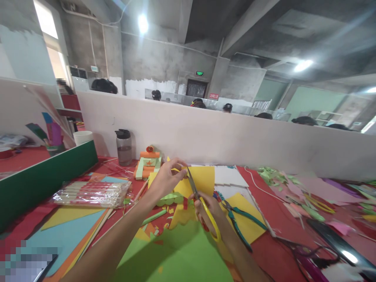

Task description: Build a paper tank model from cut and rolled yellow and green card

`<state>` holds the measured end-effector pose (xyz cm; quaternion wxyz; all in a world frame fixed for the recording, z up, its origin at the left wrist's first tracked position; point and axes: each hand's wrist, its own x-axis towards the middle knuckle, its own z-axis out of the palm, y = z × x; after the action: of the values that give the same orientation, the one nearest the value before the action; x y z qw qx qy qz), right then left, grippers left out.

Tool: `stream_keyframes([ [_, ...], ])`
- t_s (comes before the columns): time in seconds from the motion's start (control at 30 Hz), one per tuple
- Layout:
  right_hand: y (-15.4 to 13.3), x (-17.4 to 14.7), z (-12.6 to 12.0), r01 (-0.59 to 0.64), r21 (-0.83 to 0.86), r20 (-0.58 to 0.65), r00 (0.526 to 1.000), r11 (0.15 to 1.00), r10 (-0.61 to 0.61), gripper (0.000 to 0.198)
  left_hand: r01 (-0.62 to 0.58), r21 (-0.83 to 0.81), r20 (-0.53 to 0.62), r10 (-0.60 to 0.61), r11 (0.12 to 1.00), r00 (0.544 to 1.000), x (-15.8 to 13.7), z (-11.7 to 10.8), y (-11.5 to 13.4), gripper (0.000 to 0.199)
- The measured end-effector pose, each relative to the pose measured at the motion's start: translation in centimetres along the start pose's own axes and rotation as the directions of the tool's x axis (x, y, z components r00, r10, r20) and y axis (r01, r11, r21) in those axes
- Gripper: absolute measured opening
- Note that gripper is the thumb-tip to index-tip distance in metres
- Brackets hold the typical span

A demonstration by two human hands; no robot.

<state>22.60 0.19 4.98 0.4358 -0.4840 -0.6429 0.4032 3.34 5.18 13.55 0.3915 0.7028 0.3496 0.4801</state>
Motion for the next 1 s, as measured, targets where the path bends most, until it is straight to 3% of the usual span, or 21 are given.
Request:
stream_keyframes([
  [1.0,-0.05,-0.02,-0.24,0.02,-0.025,0.035,0.999,0.999,-0.019,0.045,-0.013,-0.089,0.0,0.013,0.996,1.0,-0.14,0.19,-0.09,0.018],
])
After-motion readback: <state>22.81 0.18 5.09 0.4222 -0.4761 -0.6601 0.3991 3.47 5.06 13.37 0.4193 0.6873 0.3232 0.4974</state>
